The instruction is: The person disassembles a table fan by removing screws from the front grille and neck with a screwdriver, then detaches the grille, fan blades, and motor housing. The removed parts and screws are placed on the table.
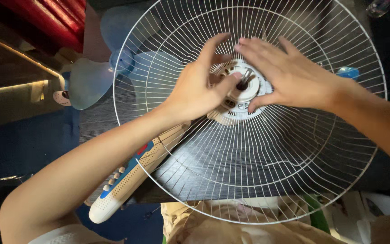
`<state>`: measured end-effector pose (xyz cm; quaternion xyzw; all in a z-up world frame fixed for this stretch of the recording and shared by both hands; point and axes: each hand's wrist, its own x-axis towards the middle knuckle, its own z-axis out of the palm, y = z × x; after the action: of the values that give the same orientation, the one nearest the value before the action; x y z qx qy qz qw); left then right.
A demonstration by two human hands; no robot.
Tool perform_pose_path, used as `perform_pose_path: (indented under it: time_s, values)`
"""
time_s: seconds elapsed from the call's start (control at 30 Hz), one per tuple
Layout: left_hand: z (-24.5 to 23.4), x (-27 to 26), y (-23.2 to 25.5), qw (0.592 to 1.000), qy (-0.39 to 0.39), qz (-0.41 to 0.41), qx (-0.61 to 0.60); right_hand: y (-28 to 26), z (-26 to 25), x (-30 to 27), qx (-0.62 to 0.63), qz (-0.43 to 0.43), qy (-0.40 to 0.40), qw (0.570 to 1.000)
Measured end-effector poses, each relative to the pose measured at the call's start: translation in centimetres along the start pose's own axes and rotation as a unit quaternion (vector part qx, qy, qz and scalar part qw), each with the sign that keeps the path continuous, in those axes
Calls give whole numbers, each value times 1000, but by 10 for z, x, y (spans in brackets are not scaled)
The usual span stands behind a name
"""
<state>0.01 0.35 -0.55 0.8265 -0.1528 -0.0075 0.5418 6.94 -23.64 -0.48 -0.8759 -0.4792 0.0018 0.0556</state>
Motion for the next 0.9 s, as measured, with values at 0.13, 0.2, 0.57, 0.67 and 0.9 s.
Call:
perform_pose_path:
  time_s: [0.13, 0.2, 0.57, 0.67, 0.9]
  values:
    - [-2, -8, 9, 997, 34, -64, -37, 7, -9, 2, -37, 32, 0, 999]
    - [0, -11, 4, 994, 79, 72, 25, 15, -18, -3, -150, 81, 36, 985]
    - [-2, -4, 5, 995, 52, -84, -29, -1, -5, 1, -21, 13, 2, 1000]
    - [0, -7, 7, 967, 92, 227, 70, 8, -7, 0, -26, 1, 33, 999]
    - [-5, -7, 3, 996, 57, -56, 36, 21, -12, -8, -75, 57, 81, 992]
